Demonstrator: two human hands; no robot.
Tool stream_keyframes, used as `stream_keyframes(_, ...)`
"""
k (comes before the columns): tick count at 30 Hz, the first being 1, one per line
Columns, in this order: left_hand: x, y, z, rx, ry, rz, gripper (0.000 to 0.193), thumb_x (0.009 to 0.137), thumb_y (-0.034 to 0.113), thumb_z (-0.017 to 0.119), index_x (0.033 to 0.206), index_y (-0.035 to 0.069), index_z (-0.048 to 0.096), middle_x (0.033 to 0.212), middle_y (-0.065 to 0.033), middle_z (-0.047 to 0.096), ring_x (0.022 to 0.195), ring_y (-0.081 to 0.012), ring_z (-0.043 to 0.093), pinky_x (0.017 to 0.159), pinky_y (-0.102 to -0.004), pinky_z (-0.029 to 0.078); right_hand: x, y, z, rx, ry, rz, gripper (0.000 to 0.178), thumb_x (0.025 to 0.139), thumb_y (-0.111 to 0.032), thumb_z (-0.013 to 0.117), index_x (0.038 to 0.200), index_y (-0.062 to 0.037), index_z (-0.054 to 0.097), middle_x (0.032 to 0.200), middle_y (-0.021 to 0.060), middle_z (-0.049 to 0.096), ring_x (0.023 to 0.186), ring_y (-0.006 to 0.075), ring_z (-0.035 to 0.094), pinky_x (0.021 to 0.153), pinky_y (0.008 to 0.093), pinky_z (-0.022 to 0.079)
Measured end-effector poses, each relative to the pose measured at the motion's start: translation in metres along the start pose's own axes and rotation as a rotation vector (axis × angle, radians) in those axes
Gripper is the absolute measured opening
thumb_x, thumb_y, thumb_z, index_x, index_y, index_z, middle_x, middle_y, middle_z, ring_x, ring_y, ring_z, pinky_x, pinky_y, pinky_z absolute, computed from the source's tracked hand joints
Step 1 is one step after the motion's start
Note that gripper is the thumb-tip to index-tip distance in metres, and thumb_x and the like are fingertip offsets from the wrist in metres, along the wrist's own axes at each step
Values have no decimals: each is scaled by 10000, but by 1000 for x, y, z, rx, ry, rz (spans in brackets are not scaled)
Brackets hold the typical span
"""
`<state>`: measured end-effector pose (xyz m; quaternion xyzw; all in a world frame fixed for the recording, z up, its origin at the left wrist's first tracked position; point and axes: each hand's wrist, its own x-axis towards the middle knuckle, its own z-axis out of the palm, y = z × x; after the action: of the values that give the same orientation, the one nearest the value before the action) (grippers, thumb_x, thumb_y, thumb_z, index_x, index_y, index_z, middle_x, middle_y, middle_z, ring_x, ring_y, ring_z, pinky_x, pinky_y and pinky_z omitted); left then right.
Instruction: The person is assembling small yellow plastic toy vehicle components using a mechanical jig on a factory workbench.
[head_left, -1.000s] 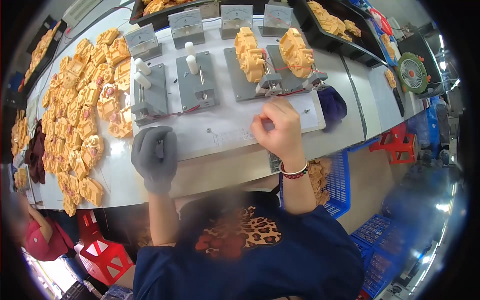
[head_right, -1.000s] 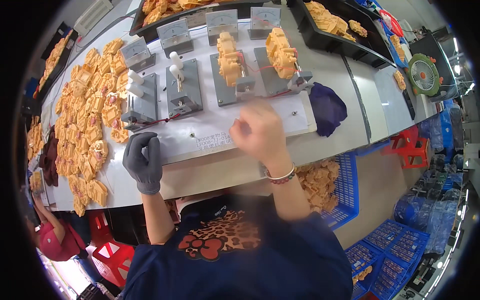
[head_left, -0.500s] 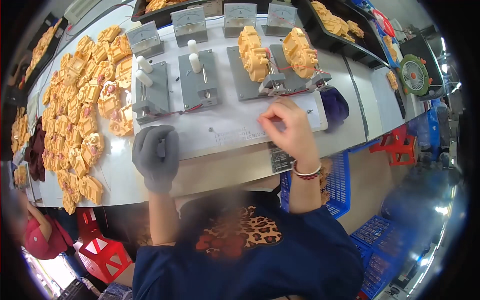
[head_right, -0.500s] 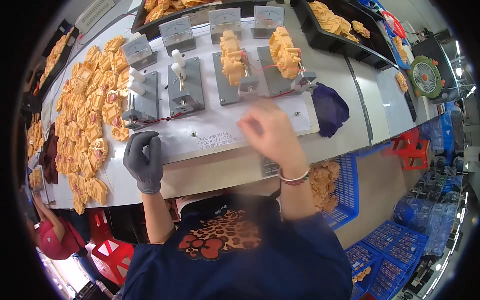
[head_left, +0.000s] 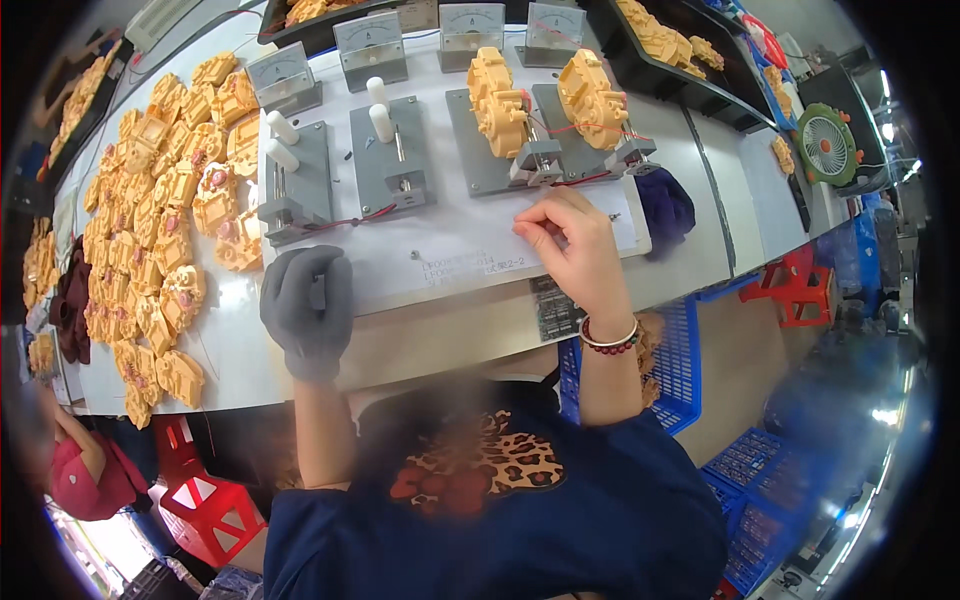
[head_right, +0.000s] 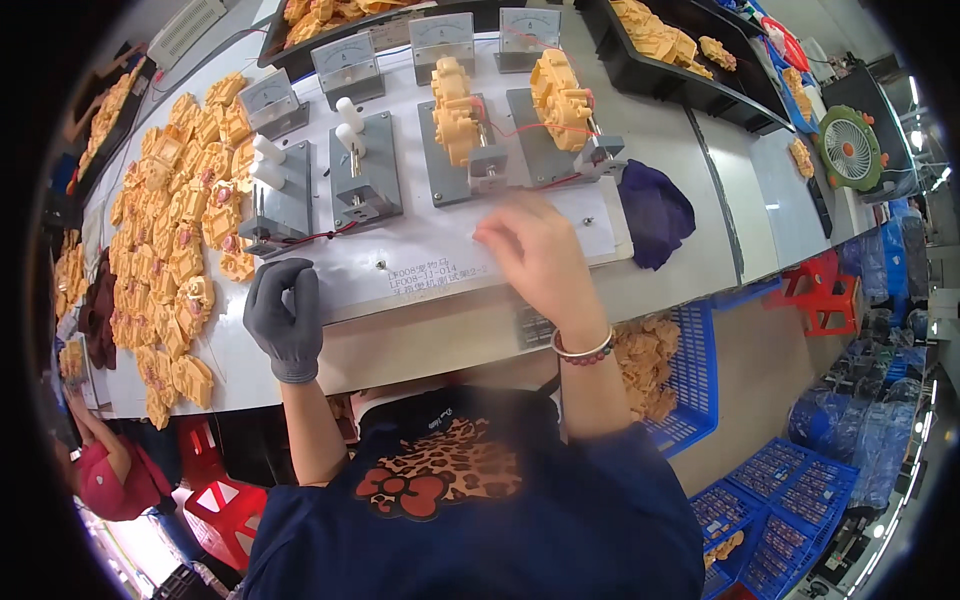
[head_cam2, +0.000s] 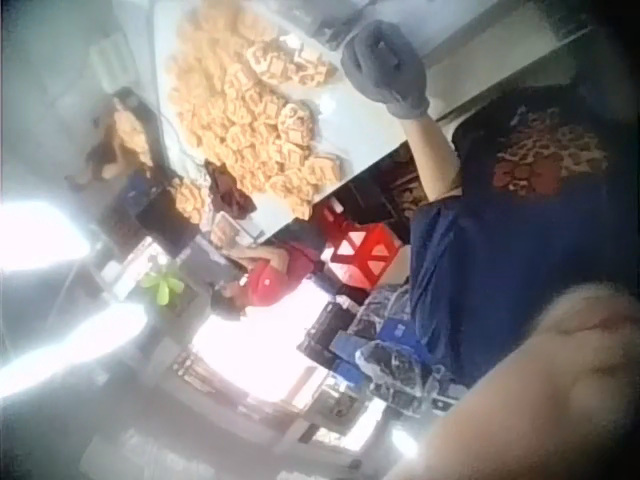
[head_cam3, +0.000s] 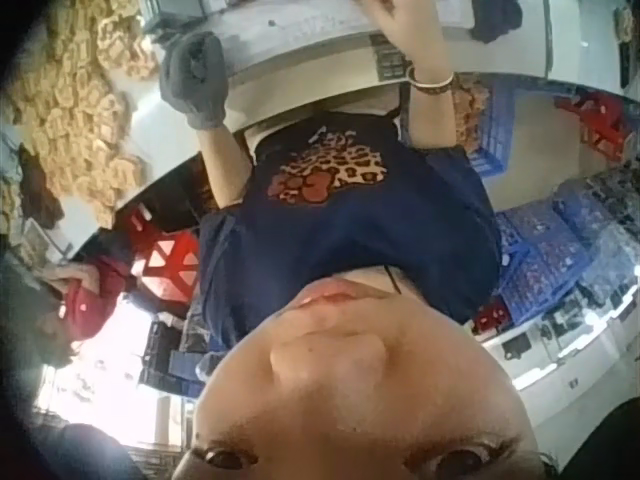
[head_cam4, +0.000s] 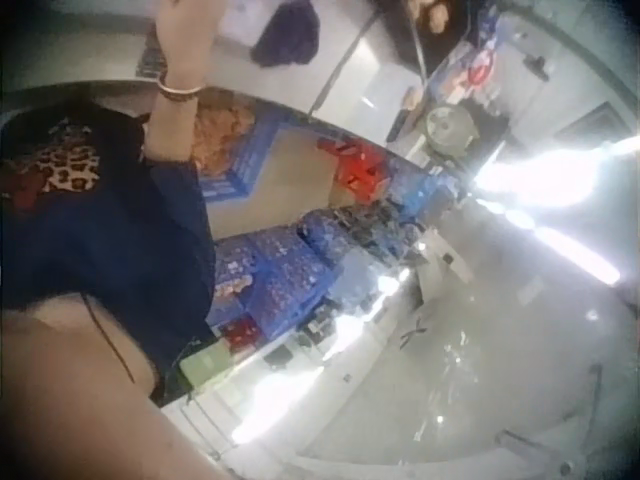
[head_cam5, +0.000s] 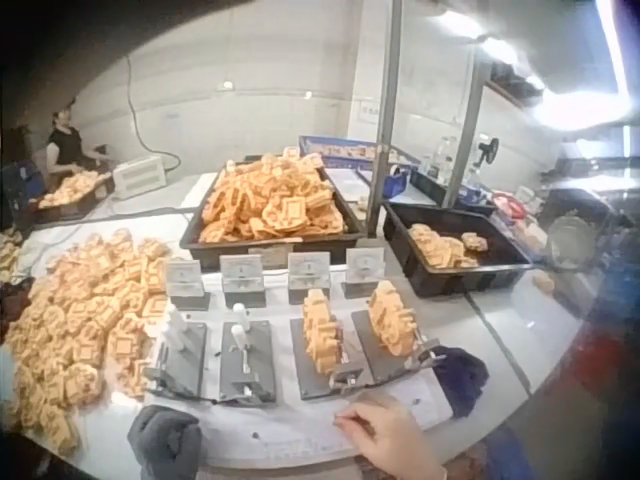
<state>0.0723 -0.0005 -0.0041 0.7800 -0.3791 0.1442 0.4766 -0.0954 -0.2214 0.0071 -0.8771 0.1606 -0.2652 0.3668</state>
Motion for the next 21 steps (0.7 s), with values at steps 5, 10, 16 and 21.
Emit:
stream_keyframes(5, 0, 0, 1, -3, 6, 1, 57, 751, 8, 667, 798, 37, 652, 746, -79, 622, 665, -224, 578, 612, -318, 458, -1, 0, 3, 46, 34, 40, 80, 787, -61, 665, 811, -2, 616, 808, 135, 604, 797, 325, 580, 722, 385, 468)
stream_keyframes(10, 0, 1, 1, 9, 10, 6, 61, 748, 2, 667, 796, 35, 650, 747, -82, 624, 660, -226, 579, 607, -316, 458, -2, 1, 6, -12, 55, -36, 69, 776, -15, 668, 809, 3, 611, 791, 115, 597, 755, 275, 582, 670, 342, 479)
stream_keyframes(16, 0, 2, 1, 10, 30, 59, 89, 740, -31, 659, 803, 32, 652, 751, -87, 627, 656, -231, 582, 605, -317, 460, -2, 7, 6, -137, 53, -289, 109, 736, 10, 666, 781, -22, 571, 738, 109, 557, 720, 290, 556, 639, 365, 463)
stream_keyframes(21, 21, 34, -1, -65, 46, 268, 146, 694, -19, 693, 819, 47, 657, 753, -90, 625, 649, -237, 578, 601, -324, 457, -5, 10, 9, -131, 43, -275, 116, 729, -13, 656, 784, -40, 556, 753, 118, 555, 743, 320, 551, 655, 384, 457)
